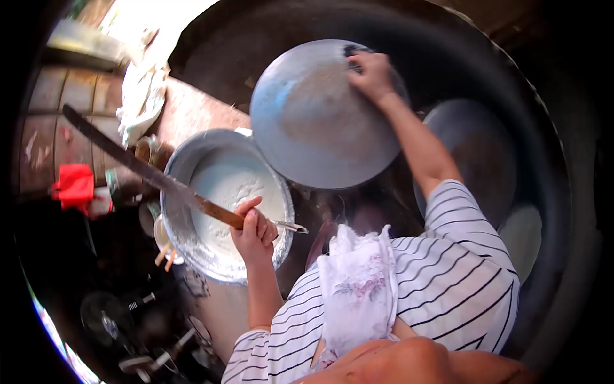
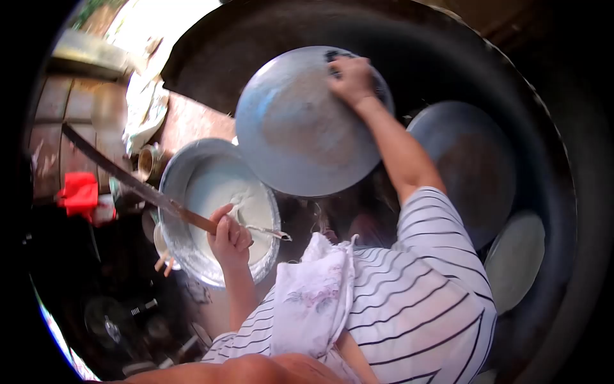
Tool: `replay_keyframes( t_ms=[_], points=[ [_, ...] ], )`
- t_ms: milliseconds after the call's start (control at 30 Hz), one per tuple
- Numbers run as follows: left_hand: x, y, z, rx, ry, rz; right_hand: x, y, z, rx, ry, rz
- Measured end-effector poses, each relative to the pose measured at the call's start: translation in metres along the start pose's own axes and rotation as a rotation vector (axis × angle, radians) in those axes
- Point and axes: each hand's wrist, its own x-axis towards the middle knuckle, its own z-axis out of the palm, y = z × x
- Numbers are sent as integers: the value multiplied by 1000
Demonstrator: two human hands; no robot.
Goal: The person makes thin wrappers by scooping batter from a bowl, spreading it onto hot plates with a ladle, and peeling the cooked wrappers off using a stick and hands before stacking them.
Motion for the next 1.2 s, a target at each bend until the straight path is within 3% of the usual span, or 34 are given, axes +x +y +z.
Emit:
replay_keyframes(
  t_ms=[33,67,133,167,233,300,400,533,600,633,700,833,933,967,1067,1100,1133,1167,1200],
  points=[
    [4,-3,3,-12,-45,-12,-3,0,1,-47,41,69],
    [10,-11,1,-68,-185,0,-31,-28,6,65,58,-73],
    [20,-26,12,-49,-345,-54,-111,-94,-1,18,-206,-27],
    [21,-33,21,-55,-421,-94,-161,-117,-14,21,-77,-114],
    [13,-39,42,-21,-479,-194,-234,-136,-66,-2,18,27],
    [1,-48,61,27,-533,-236,-287,-109,-144,-216,225,296],
    [-19,-67,90,67,-589,-254,-351,-13,-242,-817,400,607],
    [-48,-112,134,80,-641,-299,-279,132,-291,-782,436,864],
    [-62,-120,149,174,-607,-293,-207,152,-274,-537,301,746],
    [-72,-123,162,144,-584,-309,-182,151,-243,-480,343,511],
    [-93,-129,187,50,-639,-293,-163,85,-195,-231,10,320],
    [-125,-111,193,100,-563,-276,-285,-38,-184,3,-99,-137],
    [-140,-106,175,195,-572,-217,-354,-23,-248,-96,193,306],
    [-143,-108,172,207,-615,-225,-374,-31,-252,-137,256,277],
    [-127,-151,189,-79,-1009,-399,-399,-7,-261,-385,479,263],
    [-141,-172,203,-88,-1087,-428,-416,-44,-249,-248,492,320],
    [-158,-171,216,-37,-1099,-465,-434,-95,-241,-391,315,372],
    [-172,-172,225,18,-1093,-467,-464,-124,-225,-386,500,254],
    [-175,-176,227,-11,-1238,-513,-491,-159,-238,-419,584,356]
  ],
)
